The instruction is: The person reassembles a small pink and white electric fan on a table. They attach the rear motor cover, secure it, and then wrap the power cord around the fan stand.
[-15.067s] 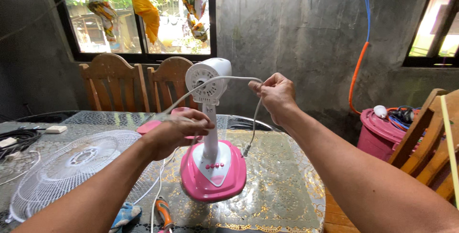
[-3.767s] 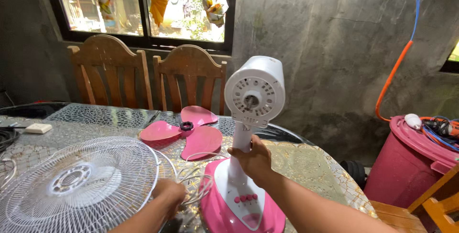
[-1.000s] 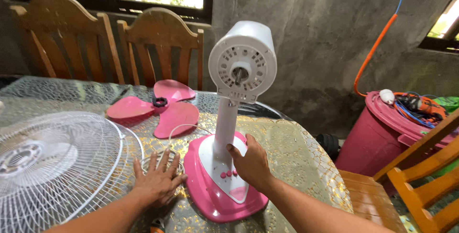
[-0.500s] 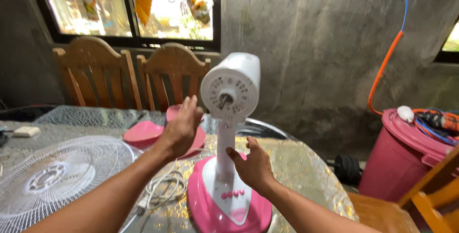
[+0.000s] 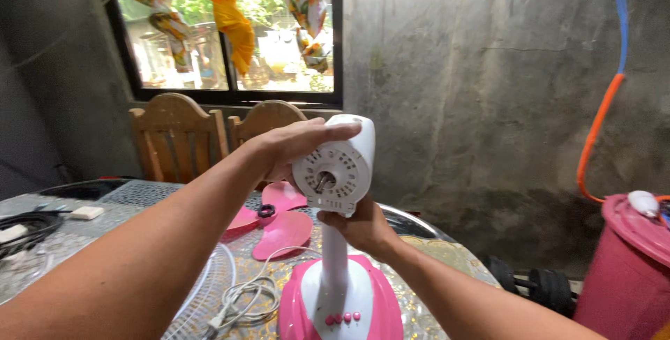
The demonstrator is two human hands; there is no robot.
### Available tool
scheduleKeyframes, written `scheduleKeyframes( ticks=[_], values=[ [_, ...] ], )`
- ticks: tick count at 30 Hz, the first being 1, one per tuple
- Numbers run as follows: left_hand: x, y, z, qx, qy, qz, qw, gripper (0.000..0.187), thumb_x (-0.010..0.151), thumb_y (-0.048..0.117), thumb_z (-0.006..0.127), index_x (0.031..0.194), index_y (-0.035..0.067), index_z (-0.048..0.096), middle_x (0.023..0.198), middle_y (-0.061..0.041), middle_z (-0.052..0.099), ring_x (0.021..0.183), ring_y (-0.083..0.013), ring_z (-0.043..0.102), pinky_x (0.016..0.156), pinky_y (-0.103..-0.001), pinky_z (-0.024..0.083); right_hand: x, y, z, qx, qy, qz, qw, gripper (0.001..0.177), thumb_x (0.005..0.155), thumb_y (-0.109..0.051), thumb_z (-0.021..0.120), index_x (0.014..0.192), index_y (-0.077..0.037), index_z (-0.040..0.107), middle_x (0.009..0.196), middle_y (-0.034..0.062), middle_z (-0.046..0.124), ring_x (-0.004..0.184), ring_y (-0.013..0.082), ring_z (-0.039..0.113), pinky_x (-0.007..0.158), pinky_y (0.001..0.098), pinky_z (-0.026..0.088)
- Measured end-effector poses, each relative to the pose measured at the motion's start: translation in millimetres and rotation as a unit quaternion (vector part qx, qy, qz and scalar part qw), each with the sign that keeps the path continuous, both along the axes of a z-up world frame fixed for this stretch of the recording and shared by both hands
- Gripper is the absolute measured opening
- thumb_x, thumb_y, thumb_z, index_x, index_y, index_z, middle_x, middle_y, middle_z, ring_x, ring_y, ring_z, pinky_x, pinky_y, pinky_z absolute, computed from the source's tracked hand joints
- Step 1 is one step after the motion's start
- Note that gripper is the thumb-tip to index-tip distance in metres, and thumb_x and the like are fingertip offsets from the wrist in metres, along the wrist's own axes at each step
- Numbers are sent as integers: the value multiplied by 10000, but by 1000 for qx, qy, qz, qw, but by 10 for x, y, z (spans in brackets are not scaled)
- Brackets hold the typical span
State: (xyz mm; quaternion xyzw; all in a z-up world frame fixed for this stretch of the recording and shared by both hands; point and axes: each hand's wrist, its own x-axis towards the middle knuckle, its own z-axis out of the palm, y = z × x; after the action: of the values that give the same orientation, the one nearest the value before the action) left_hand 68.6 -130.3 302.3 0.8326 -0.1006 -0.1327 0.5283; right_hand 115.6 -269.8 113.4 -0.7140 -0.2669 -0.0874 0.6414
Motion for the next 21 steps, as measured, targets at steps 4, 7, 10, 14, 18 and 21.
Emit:
scheduleKeyframes(
  ticks=[4, 7, 10, 14, 18, 21],
  values=[
    [51, -17, -44, -25, 86, 7, 996, 688, 772, 663, 624, 1224, 148, 694, 1108, -156, 761, 960, -312, 752, 782, -565, 603, 269, 63, -256, 88, 83, 43, 992, 388, 853, -34, 746, 1211, -99, 609, 1131, 60, 713, 1044, 159, 672, 896, 310, 570],
    [100, -50, -67, -7, 86, 58, 995, 722, 745, 694, 586, 1241, 180, 689, 1126, -174, 758, 979, -339, 757, 835, -583, 576, 425, 123, -389, 214, 133, 110, 961, 373, 833, 46, 722, 1154, -84, 583, 1119, 73, 654, 1022, 169, 647, 879, 313, 588],
    [107, -86, -59, 8, 85, 86, 993, 720, 738, 708, 577, 1228, 198, 706, 1129, -160, 765, 1003, -337, 751, 877, -588, 557, 505, 126, -417, 354, 222, 166, 893, 322, 827, 30, 720, 1108, -44, 582, 1081, 105, 631, 971, 195, 632, 802, 325, 576],
    [49, -148, -55, -5, 75, 122, 990, 687, 751, 686, 594, 1202, 185, 724, 1113, -175, 762, 998, -358, 754, 862, -612, 561, 482, 141, -432, 231, 116, 82, 962, 323, 821, 41, 717, 1094, -52, 572, 1023, 77, 653, 930, 157, 634, 742, 285, 552],
    [-30, -201, -29, -28, 64, 148, 986, 645, 760, 649, 619, 1195, 184, 723, 1105, -171, 758, 993, -367, 749, 848, -642, 555, 469, 179, -422, 195, 79, 64, 976, 318, 819, 107, 680, 1093, -14, 572, 1015, 68, 620, 921, 132, 586, 756, 258, 535],
    [-77, -242, 8, -24, 48, 167, 985, 612, 768, 619, 637, 1194, 187, 719, 1099, -149, 755, 978, -364, 742, 834, -648, 537, 454, 191, -356, 349, 137, 186, 908, 274, 835, 57, 699, 1066, 15, 557, 965, 51, 632, 886, 134, 592, 737, 297, 527]
  ],
)
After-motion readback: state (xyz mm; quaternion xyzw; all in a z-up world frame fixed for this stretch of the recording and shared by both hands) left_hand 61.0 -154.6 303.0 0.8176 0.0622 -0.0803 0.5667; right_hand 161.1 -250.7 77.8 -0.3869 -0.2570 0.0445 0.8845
